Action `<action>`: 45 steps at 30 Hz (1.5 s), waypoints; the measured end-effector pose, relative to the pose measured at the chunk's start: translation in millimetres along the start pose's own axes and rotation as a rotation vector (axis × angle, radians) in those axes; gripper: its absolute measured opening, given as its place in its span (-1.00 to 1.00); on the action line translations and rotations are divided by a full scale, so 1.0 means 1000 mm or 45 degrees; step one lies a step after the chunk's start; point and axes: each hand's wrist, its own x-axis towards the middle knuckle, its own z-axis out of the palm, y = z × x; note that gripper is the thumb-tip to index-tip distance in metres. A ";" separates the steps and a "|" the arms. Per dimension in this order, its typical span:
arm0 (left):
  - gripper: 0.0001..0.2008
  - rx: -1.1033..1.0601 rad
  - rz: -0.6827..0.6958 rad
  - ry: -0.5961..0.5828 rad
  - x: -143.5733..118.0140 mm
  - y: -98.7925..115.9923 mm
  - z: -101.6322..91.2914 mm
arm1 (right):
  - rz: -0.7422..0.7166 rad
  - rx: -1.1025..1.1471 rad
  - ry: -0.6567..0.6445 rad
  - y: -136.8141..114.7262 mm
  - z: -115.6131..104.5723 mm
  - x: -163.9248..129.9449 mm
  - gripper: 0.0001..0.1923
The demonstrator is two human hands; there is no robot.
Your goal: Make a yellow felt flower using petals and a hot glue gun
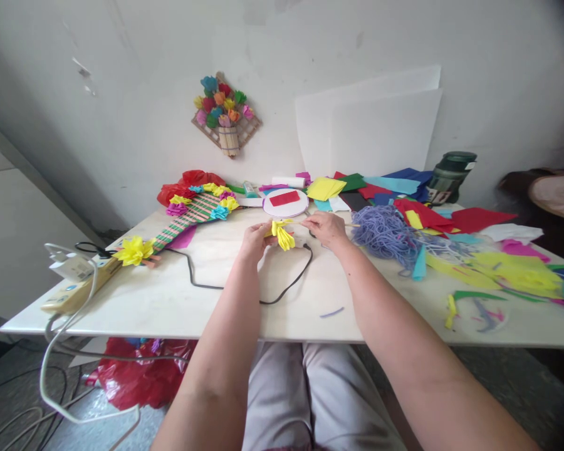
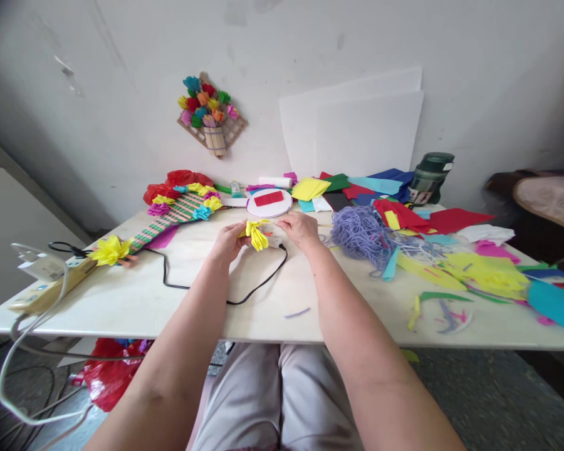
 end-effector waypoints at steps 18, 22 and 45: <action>-0.71 -0.005 -0.027 -0.009 -0.001 0.000 0.001 | -0.016 0.021 0.044 -0.004 -0.004 0.000 -0.78; -0.70 0.016 -0.034 -0.033 -0.003 0.002 0.002 | -0.059 0.039 0.054 -0.004 -0.004 0.000 -0.79; -0.62 0.050 0.000 -0.095 -0.005 0.003 0.003 | -0.144 0.013 0.062 -0.002 -0.007 0.004 -0.78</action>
